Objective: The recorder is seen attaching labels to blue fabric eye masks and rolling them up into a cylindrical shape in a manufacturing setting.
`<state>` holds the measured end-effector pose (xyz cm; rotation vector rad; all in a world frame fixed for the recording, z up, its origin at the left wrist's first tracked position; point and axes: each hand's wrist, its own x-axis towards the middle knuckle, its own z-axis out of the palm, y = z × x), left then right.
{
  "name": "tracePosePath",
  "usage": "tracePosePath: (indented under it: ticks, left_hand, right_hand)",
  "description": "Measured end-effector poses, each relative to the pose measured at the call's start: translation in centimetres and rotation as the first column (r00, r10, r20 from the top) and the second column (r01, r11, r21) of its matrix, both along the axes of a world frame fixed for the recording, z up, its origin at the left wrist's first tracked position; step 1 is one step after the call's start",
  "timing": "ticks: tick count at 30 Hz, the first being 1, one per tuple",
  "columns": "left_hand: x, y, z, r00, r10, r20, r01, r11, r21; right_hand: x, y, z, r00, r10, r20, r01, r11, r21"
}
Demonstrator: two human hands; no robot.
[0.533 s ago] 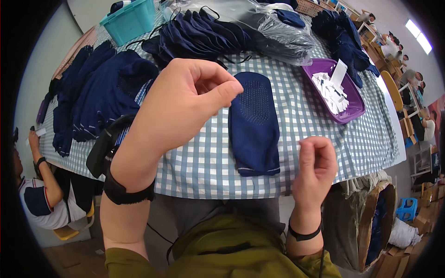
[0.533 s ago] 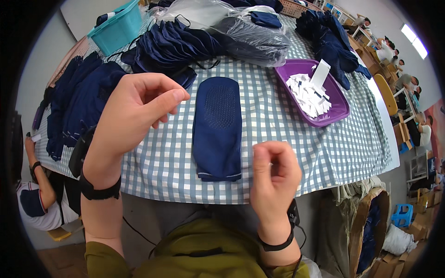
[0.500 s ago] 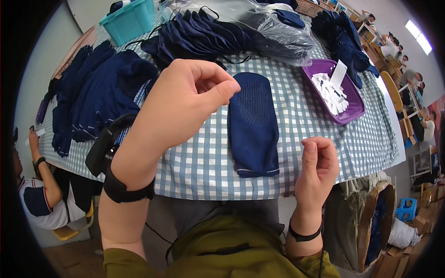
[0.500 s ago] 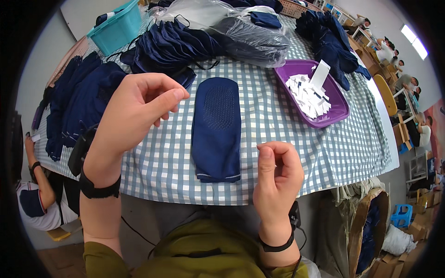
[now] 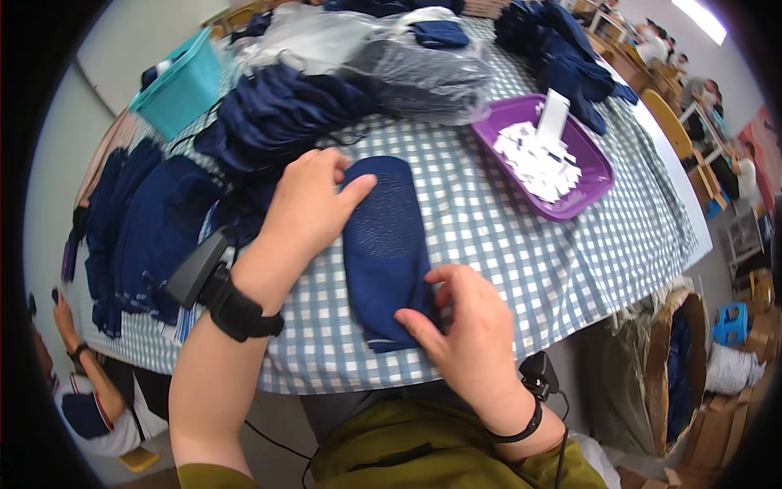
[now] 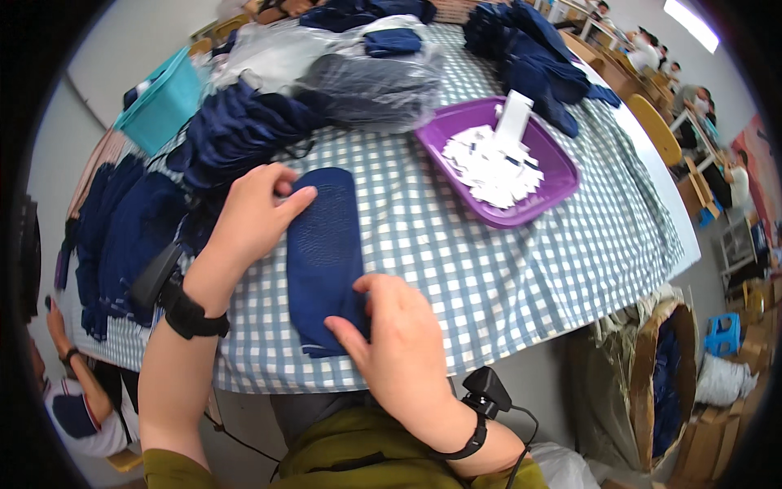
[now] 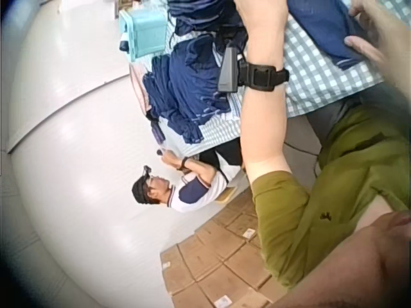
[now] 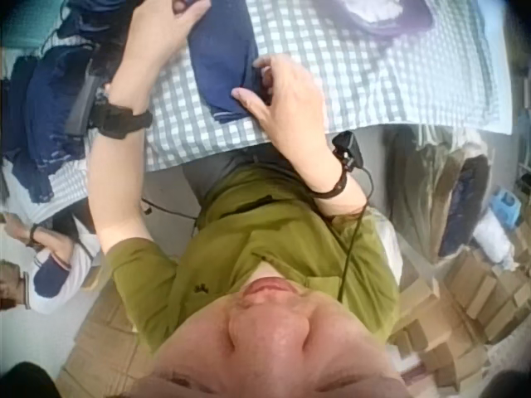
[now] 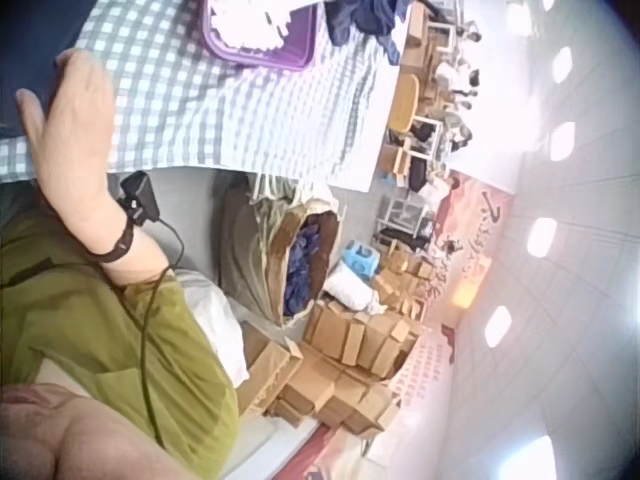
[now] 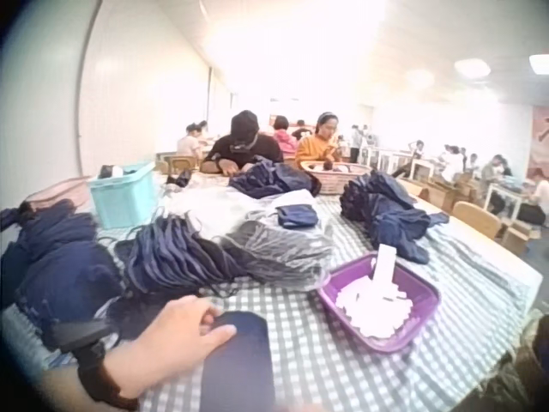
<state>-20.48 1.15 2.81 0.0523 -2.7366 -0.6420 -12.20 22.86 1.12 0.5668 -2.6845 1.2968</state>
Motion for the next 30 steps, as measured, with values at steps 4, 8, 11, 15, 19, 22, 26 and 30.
tracePosePath:
  ticks: [4,8,11,15,19,22,26,30]
  left_hand:
    - [-0.1,0.4,-0.6,0.996,0.075,0.041,-0.073,0.996,-0.048]
    - [-0.5,0.3,0.1,0.987,0.063,0.148,-0.076,0.993,0.089]
    - [-0.9,0.0,0.4,0.988,0.076,0.136,-0.117,0.938,0.325]
    - [-0.8,-0.5,0.1,0.987,0.052,0.153,-0.111,0.906,0.407]
    - [-0.9,-0.9,-0.4,0.993,0.038,0.115,-0.084,0.899,0.430]
    - [-1.1,-1.0,-0.4,0.991,0.010,0.131,-0.063,0.909,0.412]
    - [-1.2,-0.8,0.1,0.972,-0.022,0.236,-0.088,0.892,0.444]
    - [-1.2,-0.7,1.4,0.929,-0.047,0.366,-0.166,0.832,0.530]
  right_hand:
    - [-0.1,0.5,-0.1,0.998,0.061,-0.012,-0.061,0.998,0.005]
    - [-0.2,0.6,-0.2,0.996,0.077,-0.053,-0.077,0.997,-0.005]
    - [-0.1,0.5,-0.3,0.993,0.055,-0.102,-0.058,0.998,-0.023]
    - [0.0,0.4,-0.6,0.987,0.030,-0.160,-0.040,0.997,-0.061]
    - [0.3,0.6,-0.5,0.996,0.049,-0.079,-0.054,0.996,-0.070]
    - [0.4,1.1,-0.5,0.987,0.060,-0.149,-0.072,0.994,-0.083]
    - [0.2,1.5,-0.8,0.932,0.233,-0.278,-0.260,0.964,-0.063]
    - [0.3,1.7,-1.0,0.912,0.348,-0.218,-0.349,0.937,0.036]
